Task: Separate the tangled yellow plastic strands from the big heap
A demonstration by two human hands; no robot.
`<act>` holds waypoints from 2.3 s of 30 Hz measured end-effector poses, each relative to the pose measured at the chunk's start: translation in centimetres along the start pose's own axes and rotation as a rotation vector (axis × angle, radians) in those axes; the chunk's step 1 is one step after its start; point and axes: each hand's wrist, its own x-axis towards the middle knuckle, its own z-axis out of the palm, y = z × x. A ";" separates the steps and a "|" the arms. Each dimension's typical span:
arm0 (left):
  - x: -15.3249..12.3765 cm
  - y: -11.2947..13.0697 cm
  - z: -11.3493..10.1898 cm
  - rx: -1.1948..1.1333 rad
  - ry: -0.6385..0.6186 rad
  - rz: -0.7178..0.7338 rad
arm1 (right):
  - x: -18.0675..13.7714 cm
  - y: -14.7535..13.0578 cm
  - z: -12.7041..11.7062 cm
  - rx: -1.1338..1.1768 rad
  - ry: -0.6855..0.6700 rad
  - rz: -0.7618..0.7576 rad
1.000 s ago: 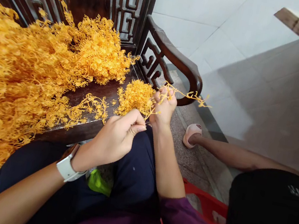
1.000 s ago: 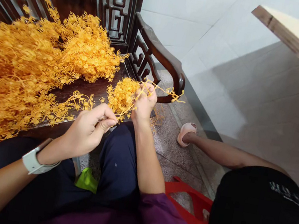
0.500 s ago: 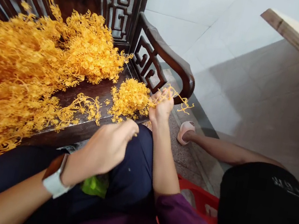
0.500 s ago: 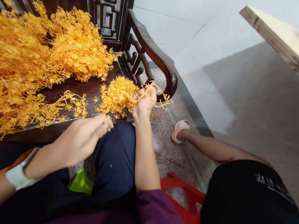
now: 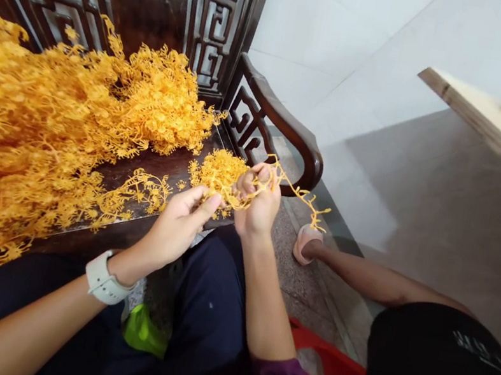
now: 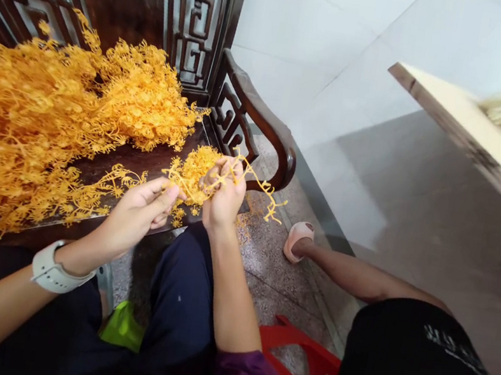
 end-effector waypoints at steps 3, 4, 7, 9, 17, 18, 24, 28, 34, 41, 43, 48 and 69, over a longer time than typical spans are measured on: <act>0.2 0.4 -0.6 0.030 0.059 0.051 | -0.1 0.0 -0.3 -0.084 -0.096 0.043; 0.3 0.7 -0.9 0.035 0.081 0.066 | -0.2 0.1 -0.5 -0.125 -0.135 0.053; 0.4 1.6 -1.6 0.083 0.124 0.115 | -0.5 0.1 -0.9 -0.205 -0.295 0.098; 0.4 1.9 -2.0 0.146 0.119 0.129 | -0.7 -0.1 -0.9 -0.243 -0.412 0.142; 0.1 1.8 -2.1 0.265 0.041 0.154 | -1.5 -1.5 0.1 -0.381 -0.415 0.121; 0.0 1.9 -1.9 0.294 0.055 0.178 | -1.5 -1.5 0.2 -0.405 -0.392 0.082; -0.4 1.8 -0.8 0.603 0.111 0.381 | -1.6 -1.3 0.6 -0.454 -0.286 -0.012; -0.4 1.1 -1.3 0.896 0.133 0.653 | -1.7 -1.2 0.7 -0.523 -0.266 -0.093; -3.2 0.7 -1.0 1.165 -0.024 1.192 | 2.1 1.2 -2.7 -0.396 0.124 -0.068; 0.0 -0.8 -1.9 1.555 -0.109 0.618 | 2.9 2.3 -5.7 -0.221 0.172 0.021; 2.1 -1.7 -2.8 1.551 -0.126 0.430 | 2.6 2.1 -5.7 -0.214 0.159 0.033; 6.3 -4.8 -4.4 1.043 0.022 0.028 | 2.6 2.1 -6.0 -0.278 0.126 0.034; 8.9 -3.7 -1.4 -0.177 0.013 -0.259 | 2.4 2.5 -6.8 -0.343 0.049 -0.031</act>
